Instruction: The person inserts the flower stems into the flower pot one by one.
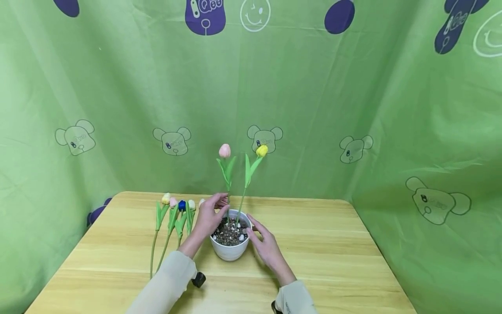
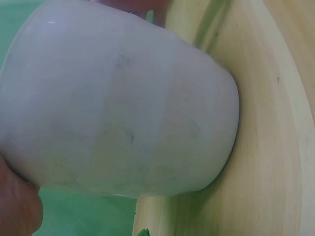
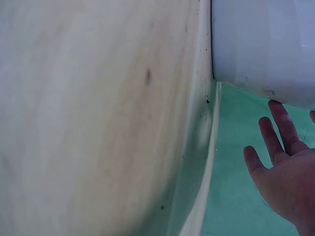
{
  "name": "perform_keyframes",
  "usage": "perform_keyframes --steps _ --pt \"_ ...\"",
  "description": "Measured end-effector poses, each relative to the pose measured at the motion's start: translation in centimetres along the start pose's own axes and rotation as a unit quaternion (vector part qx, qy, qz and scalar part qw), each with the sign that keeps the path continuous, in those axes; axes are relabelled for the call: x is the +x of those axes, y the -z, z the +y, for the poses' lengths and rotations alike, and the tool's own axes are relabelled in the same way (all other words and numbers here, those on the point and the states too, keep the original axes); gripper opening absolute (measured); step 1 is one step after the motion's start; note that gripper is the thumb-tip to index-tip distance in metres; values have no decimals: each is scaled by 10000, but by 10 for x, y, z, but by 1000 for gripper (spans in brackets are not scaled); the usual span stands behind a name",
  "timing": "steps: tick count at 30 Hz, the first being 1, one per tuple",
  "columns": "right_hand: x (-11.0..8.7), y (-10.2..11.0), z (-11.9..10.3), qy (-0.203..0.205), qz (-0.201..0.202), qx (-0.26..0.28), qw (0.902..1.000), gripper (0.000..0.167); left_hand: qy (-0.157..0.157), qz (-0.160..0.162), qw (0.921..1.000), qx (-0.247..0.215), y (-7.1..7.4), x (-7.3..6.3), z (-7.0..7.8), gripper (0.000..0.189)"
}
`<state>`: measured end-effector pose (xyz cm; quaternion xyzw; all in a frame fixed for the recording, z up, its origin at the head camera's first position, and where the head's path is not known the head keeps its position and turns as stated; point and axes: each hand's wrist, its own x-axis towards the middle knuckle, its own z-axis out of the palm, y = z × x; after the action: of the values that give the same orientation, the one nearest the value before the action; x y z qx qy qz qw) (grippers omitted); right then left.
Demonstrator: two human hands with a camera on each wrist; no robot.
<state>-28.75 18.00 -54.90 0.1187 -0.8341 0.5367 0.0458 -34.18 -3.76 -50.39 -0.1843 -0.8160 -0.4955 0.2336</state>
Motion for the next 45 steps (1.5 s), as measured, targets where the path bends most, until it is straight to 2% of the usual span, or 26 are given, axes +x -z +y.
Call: perform_keyframes --steps 3,16,21,29,32,35,40,45 --pt "-1 0 0 -104 0 24 9999 49 132 -91 9998 -155 -1 0 -1 35" --pt "-1 0 0 -56 28 15 10000 49 542 -257 9970 -485 -2 1 0 47" --pt "-2 0 1 -109 32 67 9999 48 632 -247 9957 -638 -3 -1 -1 48" --pt "-1 -1 0 40 44 187 9998 49 779 -137 9929 -887 -3 -1 -1 51" --pt "-2 -2 -5 23 55 184 9998 49 817 -81 9924 -922 -3 0 -3 50" --pt "-8 2 -21 5 15 265 9996 49 862 -32 9918 -948 -3 0 -4 48" --pt "-17 8 -44 136 -97 199 9997 49 889 -91 9909 -1011 1 -2 -5 45" --pt "-11 5 -30 41 -85 232 9997 50 967 -156 9909 -920 13 -5 -7 40"
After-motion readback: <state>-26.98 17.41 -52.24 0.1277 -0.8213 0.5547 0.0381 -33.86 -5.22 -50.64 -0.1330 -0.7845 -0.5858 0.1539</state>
